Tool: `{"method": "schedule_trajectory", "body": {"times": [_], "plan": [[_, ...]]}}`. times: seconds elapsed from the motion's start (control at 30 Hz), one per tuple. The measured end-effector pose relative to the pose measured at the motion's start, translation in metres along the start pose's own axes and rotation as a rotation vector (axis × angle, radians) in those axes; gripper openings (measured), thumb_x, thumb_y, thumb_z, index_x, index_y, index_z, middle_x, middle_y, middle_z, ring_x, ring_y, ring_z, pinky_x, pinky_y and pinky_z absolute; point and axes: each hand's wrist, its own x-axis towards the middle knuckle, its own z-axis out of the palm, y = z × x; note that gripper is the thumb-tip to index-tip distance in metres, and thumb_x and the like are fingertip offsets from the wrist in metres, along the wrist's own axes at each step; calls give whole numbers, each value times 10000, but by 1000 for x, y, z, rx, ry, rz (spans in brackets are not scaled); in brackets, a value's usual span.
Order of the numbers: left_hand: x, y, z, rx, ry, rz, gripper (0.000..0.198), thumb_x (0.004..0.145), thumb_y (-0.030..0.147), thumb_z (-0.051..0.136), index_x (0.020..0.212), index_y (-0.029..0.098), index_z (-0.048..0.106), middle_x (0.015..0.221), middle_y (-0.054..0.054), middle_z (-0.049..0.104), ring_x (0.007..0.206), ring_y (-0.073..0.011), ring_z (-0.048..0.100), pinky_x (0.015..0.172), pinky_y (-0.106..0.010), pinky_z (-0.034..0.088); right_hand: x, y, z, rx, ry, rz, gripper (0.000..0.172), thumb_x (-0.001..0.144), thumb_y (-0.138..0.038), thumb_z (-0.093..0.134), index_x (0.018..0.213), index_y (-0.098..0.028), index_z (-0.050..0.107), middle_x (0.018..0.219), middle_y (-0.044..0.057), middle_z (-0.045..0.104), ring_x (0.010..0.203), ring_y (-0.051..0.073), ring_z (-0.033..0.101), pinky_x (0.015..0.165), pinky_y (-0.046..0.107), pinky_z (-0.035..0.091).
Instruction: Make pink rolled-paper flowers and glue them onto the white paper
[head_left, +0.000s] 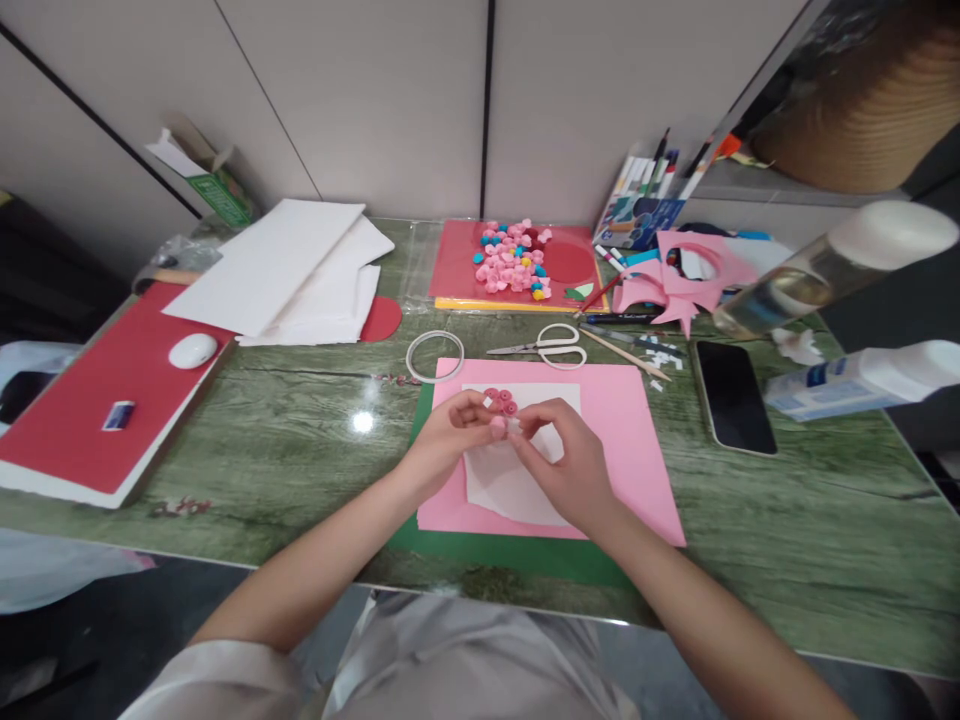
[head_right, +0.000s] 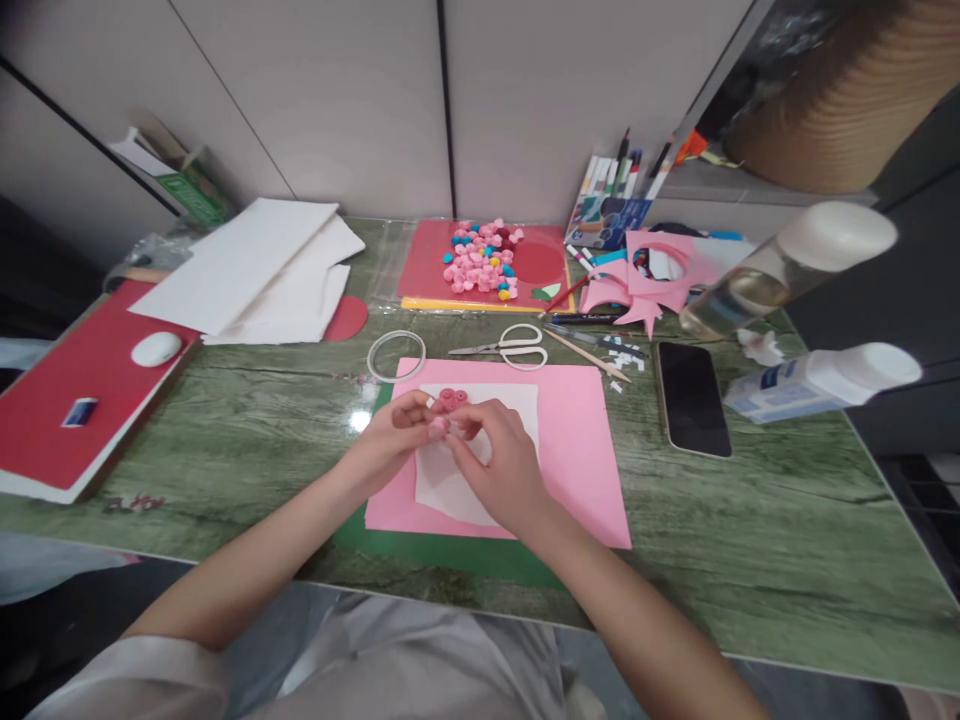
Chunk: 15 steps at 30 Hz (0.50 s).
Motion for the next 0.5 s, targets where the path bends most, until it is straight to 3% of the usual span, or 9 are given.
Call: {"method": "schedule_trajectory", "body": {"times": [0.5], "plan": [[0, 0, 3, 68, 41, -8, 193, 570, 170, 761, 704, 144, 624, 718, -6, 655, 690, -109, 605, 713, -249, 463, 0, 4, 0, -26, 0, -40, 85, 815, -207, 509, 881, -249, 543, 850, 18, 567, 752, 157, 536, 717, 326, 431]]}}
